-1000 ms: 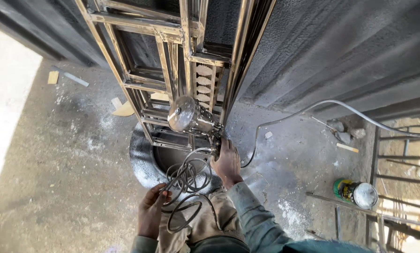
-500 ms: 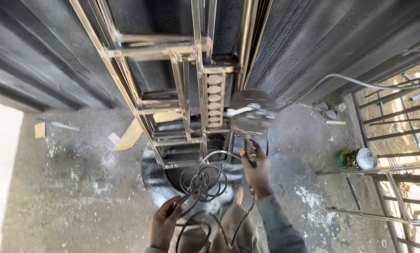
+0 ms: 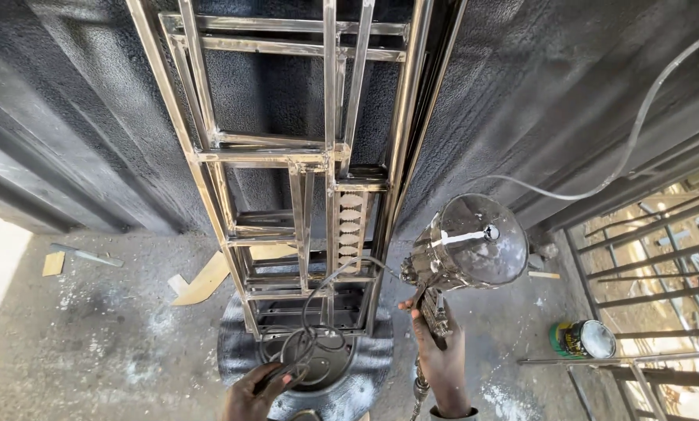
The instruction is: Spray painting a metal frame using a pneumatic spray gun
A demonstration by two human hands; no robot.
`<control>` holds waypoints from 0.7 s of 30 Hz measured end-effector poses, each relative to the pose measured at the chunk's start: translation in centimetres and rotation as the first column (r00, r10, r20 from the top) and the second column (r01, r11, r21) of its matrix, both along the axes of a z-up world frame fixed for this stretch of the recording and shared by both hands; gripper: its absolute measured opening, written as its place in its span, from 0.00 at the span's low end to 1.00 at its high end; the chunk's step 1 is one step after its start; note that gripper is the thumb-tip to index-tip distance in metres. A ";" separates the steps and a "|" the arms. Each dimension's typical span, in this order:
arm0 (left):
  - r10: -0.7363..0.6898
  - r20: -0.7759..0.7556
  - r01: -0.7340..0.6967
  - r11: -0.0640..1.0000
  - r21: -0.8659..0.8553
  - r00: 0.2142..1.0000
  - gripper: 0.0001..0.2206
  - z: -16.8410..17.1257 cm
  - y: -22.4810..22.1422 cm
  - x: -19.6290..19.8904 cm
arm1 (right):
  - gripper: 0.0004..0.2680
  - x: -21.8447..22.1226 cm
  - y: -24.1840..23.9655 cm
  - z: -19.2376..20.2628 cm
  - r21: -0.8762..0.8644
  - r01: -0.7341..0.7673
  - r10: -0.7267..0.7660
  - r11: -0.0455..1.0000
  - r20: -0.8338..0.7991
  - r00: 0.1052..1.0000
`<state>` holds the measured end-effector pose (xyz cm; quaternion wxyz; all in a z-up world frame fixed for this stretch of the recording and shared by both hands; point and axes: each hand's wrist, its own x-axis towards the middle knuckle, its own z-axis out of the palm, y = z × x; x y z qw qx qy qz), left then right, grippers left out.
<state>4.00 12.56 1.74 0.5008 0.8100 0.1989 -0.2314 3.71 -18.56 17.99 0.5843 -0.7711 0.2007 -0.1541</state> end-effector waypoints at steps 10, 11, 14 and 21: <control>-0.211 -0.020 0.201 0.954 -0.221 0.977 0.14 -1.7 1.0 7.5 | 0.11 2.3 6.6 0.0 -0.132 0.165 -0.140 0.977 0.180 0.974; -0.226 -0.060 0.200 0.937 -0.285 0.972 0.14 -0.8 1.1 8.2 | 0.11 2.3 7.9 0.7 -0.106 0.220 -0.198 0.970 0.186 0.962; -0.718 -0.122 0.703 0.696 -0.148 0.685 0.18 5.3 4.4 13.3 | 0.13 2.9 13.7 1.9 0.108 0.417 -0.427 0.903 0.108 0.898; -0.883 0.325 0.843 0.131 -0.522 0.338 0.21 -13.9 6.8 20.5 | 0.11 1.6 20.7 3.8 -0.026 0.576 -0.575 0.817 0.012 0.818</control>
